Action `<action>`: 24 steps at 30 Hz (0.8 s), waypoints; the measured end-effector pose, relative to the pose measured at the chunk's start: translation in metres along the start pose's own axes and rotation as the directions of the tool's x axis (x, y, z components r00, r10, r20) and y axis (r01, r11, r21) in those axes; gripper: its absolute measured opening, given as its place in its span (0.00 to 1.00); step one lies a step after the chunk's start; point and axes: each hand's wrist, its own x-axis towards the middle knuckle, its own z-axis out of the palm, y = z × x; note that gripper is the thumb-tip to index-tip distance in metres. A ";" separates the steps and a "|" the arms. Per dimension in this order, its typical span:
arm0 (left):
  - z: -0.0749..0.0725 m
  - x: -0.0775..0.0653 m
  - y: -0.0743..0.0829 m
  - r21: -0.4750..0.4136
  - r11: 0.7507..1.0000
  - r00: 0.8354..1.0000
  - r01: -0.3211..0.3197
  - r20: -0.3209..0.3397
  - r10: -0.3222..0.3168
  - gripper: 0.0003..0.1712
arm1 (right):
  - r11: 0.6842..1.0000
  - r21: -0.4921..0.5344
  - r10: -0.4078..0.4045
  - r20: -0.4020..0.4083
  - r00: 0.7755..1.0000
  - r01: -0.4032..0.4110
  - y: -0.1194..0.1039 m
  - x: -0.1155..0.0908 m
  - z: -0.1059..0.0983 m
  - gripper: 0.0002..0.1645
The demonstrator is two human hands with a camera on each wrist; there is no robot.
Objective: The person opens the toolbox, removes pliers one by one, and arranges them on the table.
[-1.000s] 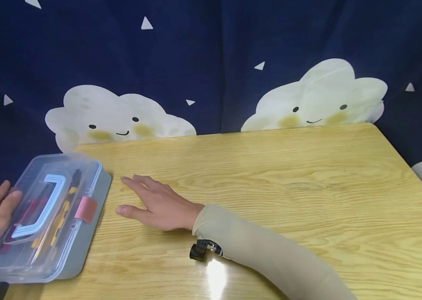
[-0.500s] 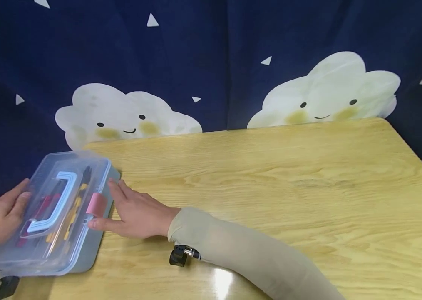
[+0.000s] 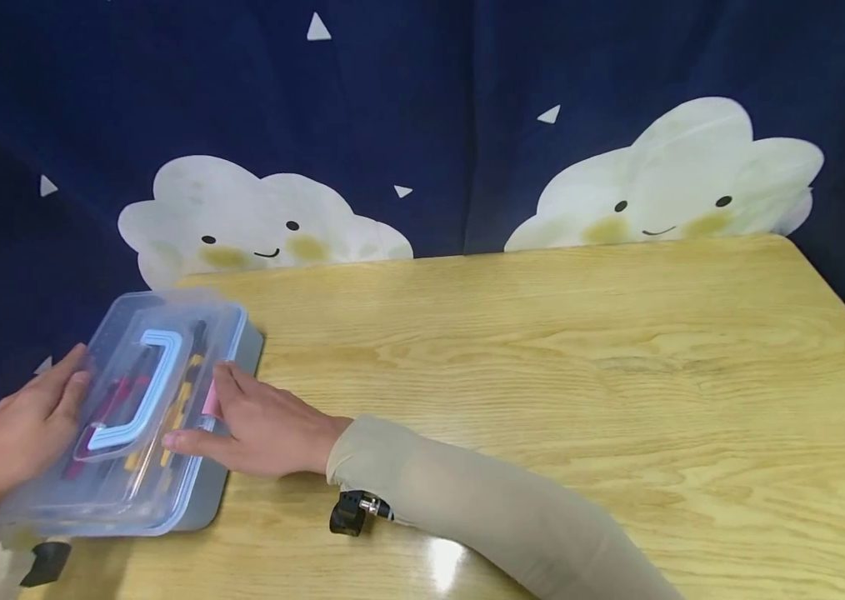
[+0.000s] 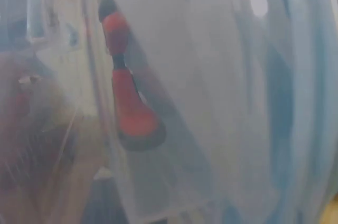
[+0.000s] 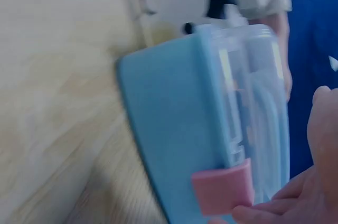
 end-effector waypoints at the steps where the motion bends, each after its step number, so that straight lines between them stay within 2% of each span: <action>1: 0.000 0.000 0.002 -0.008 1.000 1.000 -0.003 0.000 0.003 0.38 | 1.000 0.010 0.008 -0.008 1.000 -0.008 0.000 0.001 -0.001 0.30; 4: 0.000 0.000 0.008 -0.035 0.999 1.000 -0.010 0.013 0.010 0.37 | 0.999 0.006 0.037 -0.035 0.999 -0.037 -0.001 0.001 -0.005 0.39; 7: 0.002 0.002 0.014 -0.051 0.999 0.999 -0.019 0.027 0.021 0.37 | 0.996 -0.067 0.056 -0.042 0.998 -0.059 -0.001 -0.001 -0.006 0.53; 9: 0.002 0.002 0.018 -0.061 0.998 0.999 -0.030 0.037 0.033 0.37 | 0.991 -0.122 0.057 -0.039 0.998 -0.061 -0.001 -0.003 -0.005 0.57; 12: 0.004 0.002 0.023 -0.074 0.996 0.997 -0.056 0.041 0.059 0.37 | 0.982 -0.185 0.041 -0.048 0.998 -0.049 0.003 -0.006 -0.004 0.59; 15: 0.003 0.001 0.026 -0.093 0.992 0.994 -0.086 0.052 0.092 0.37 | 0.978 -0.205 0.034 -0.050 0.998 -0.043 0.006 -0.009 -0.006 0.59; 20: 0.000 0.000 0.031 -0.136 0.989 0.990 -0.053 0.123 0.070 0.37 | 0.986 -0.162 0.041 -0.037 0.998 -0.047 0.012 -0.015 -0.011 0.60; 24: 0.000 0.001 0.036 -0.165 0.986 0.986 -0.039 0.155 0.065 0.38 | 0.988 -0.144 0.041 -0.044 0.998 -0.047 0.018 -0.021 -0.014 0.60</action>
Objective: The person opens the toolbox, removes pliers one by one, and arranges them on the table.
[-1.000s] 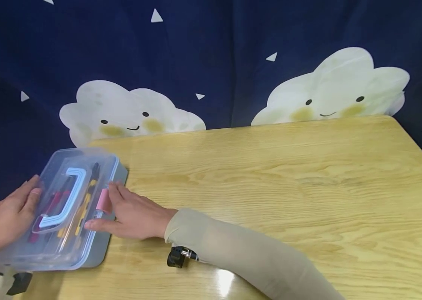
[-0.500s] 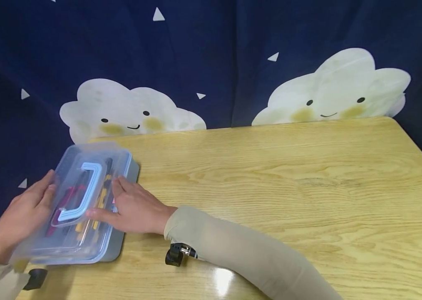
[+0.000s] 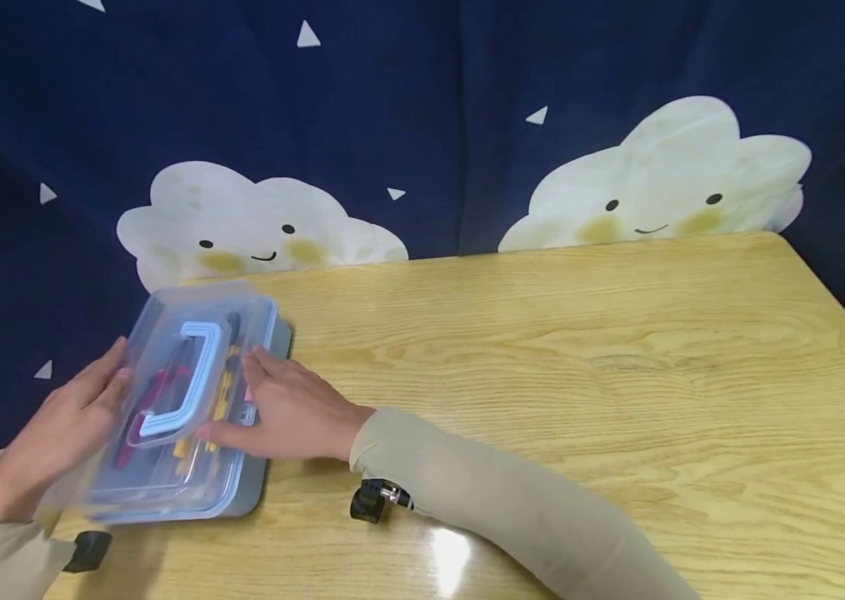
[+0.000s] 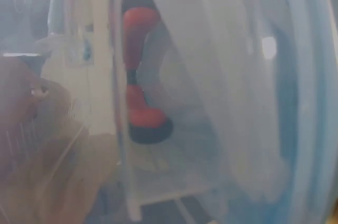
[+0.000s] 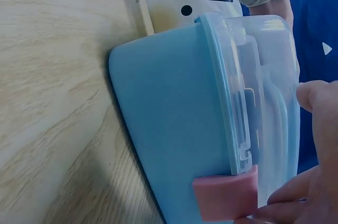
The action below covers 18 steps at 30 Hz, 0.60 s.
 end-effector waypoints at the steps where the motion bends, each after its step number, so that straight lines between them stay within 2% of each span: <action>1: 0.000 0.000 0.002 -0.003 1.000 1.000 -0.004 -0.001 0.004 0.38 | 1.000 0.002 0.001 -0.003 1.000 -0.001 0.001 -0.001 -0.001 0.60; 8: 0.006 0.002 0.016 -0.036 0.999 1.000 -0.011 0.007 0.011 0.39 | 1.000 0.000 0.019 -0.028 0.999 -0.019 0.010 -0.010 -0.008 0.61; 13: 0.008 0.004 0.027 -0.043 0.999 1.000 -0.008 0.021 0.009 0.40 | 1.000 -0.010 -0.006 -0.065 0.998 0.005 0.018 -0.016 -0.012 0.60; 18: 0.007 0.007 0.038 -0.072 0.997 0.996 0.000 0.093 0.006 0.45 | 1.000 -0.002 -0.030 -0.099 0.995 0.030 0.025 -0.023 -0.013 0.61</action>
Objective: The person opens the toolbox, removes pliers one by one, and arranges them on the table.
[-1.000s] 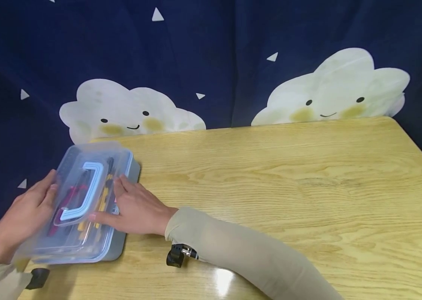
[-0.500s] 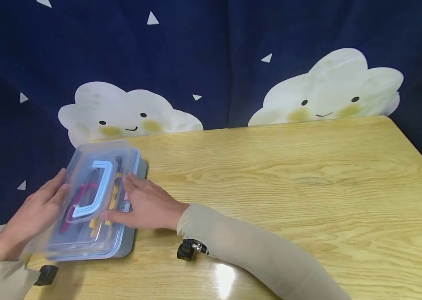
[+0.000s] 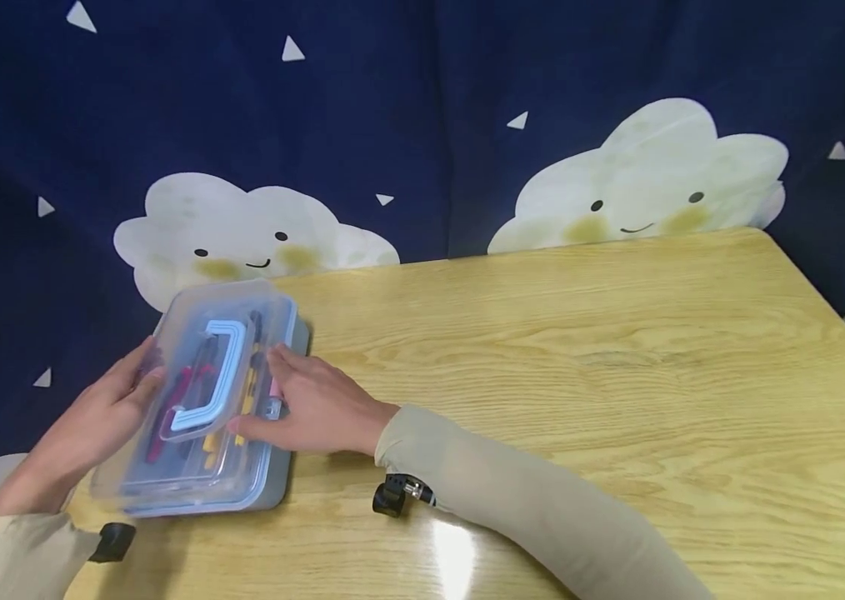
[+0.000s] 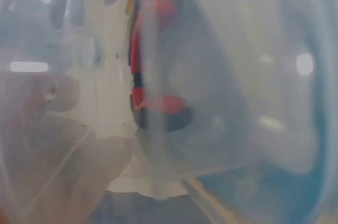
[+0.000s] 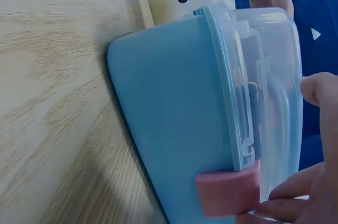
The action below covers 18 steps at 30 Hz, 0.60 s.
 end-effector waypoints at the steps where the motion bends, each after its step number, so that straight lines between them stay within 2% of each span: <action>1: -0.001 0.001 0.002 -0.001 1.000 1.000 0.000 0.012 0.000 0.45 | 1.000 0.000 -0.001 -0.010 1.000 0.001 0.001 -0.002 -0.001 0.60; 6: 0.000 0.005 0.012 0.027 1.000 0.999 -0.002 0.045 0.001 0.48 | 1.000 0.004 0.015 -0.048 0.999 -0.015 0.005 -0.013 -0.005 0.58; 10: 0.003 0.009 0.023 0.047 0.998 0.998 -0.037 0.058 0.034 0.50 | 0.996 0.019 0.085 -0.066 0.994 -0.084 0.005 -0.021 -0.011 0.58; 15: 0.008 0.014 0.036 0.061 0.997 0.996 -0.055 0.070 0.051 0.52 | 0.989 -0.023 0.143 -0.101 0.985 -0.146 0.007 -0.028 -0.018 0.56; 18: 0.012 0.014 0.042 0.046 0.997 0.997 -0.062 0.057 0.059 0.52 | 0.987 -0.050 0.144 -0.138 0.980 -0.152 0.010 -0.032 -0.020 0.56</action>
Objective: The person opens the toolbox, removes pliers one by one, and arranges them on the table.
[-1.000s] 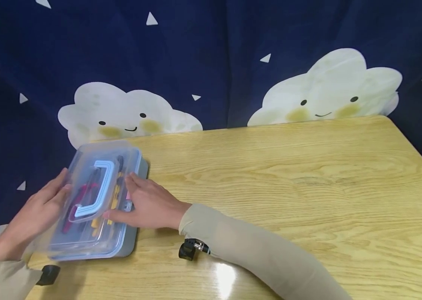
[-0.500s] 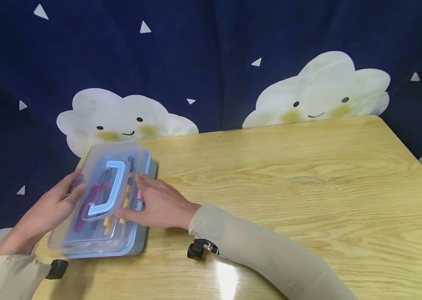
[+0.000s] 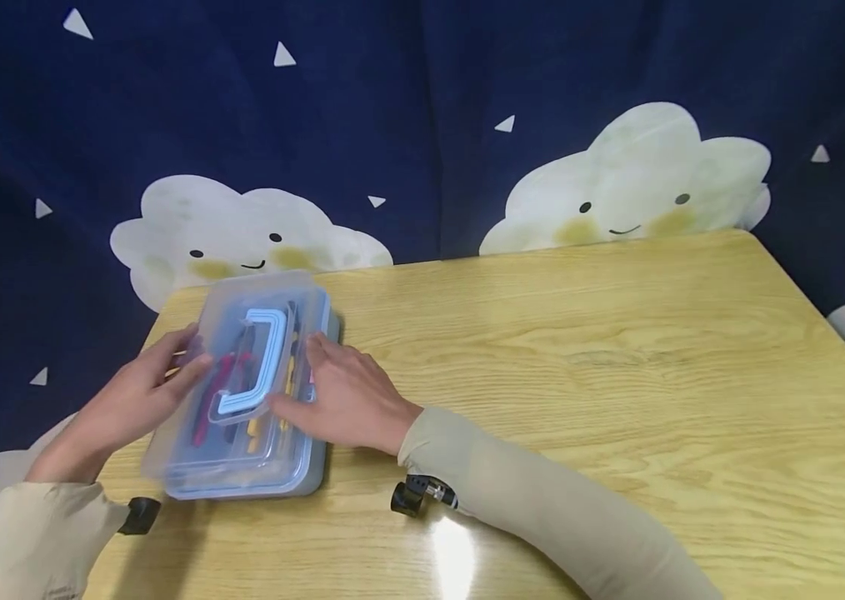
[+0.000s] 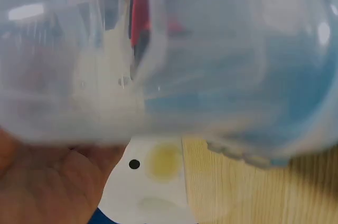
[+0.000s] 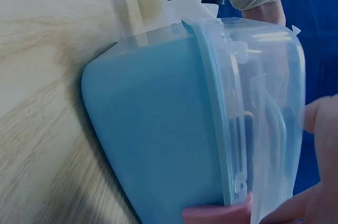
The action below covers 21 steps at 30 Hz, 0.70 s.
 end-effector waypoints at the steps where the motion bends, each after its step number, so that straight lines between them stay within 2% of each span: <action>1: 0.002 0.001 0.002 -0.005 1.000 1.000 -0.014 -0.010 0.014 0.52 | 1.000 -0.006 0.003 -0.012 1.000 -0.003 0.001 -0.001 -0.001 0.56; 6: 0.011 0.004 0.011 -0.024 0.996 0.995 -0.085 -0.044 0.084 0.49 | 0.999 -0.025 0.029 -0.052 0.998 -0.030 0.010 -0.005 -0.005 0.58; 21: 0.023 0.014 0.043 -0.003 0.989 0.987 -0.150 -0.052 0.150 0.50 | 0.994 0.064 0.094 -0.063 0.994 -0.090 0.033 -0.023 -0.022 0.55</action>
